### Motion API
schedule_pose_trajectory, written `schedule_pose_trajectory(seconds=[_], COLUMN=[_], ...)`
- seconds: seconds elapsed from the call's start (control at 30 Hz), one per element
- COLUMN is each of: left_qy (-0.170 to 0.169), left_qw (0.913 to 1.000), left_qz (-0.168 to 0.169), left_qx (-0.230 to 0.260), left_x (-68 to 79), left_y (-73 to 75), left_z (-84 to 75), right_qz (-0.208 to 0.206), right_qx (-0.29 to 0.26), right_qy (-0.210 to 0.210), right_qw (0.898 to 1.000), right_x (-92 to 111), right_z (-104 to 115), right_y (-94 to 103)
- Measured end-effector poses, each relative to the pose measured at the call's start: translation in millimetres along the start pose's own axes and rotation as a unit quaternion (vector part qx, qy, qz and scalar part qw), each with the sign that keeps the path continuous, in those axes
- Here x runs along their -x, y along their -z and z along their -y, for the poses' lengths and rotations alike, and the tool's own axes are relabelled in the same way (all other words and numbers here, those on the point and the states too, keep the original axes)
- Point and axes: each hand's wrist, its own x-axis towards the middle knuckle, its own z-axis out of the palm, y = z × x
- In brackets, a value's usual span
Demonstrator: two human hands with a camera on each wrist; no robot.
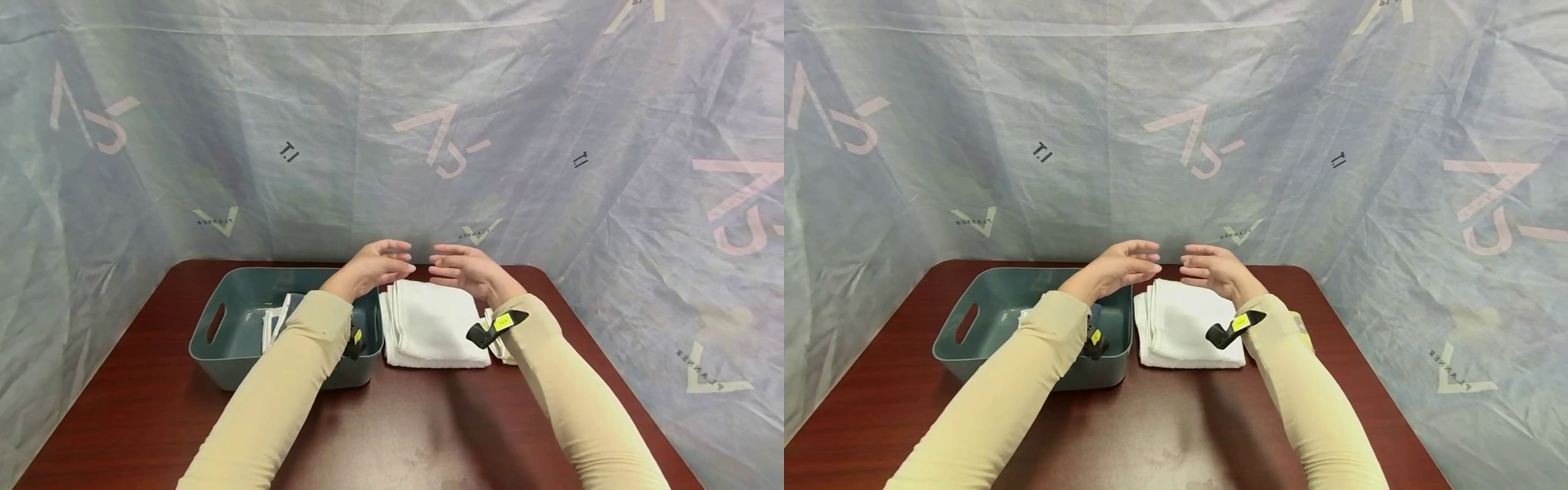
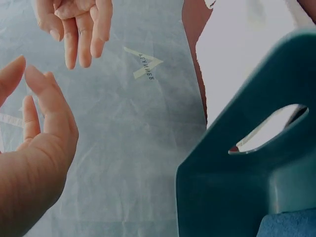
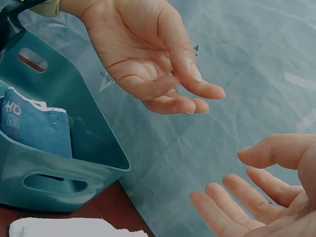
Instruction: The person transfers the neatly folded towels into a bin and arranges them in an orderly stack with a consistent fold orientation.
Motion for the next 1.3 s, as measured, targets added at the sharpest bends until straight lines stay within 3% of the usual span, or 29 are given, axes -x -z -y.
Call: schedule_pose_trajectory(seconds=[0.63, 1.3], left_qy=[0.007, 0.01], left_qw=[0.9993, 0.9997], left_qz=[0.023, 0.019], left_qx=[0.029, 0.014], left_x=[-4.7, -7.2], left_y=[-16.1, -25.4], left_z=[9.1, 24.2], right_qz=[-0.017, -0.026], right_qx=[-0.011, -0.019], right_qy=[0.0, -0.001], right_qw=[1.0, 0.999], right_x=[8.0, 15.4], right_z=[-0.8, -7.7], right_y=[14.2, 22.8])
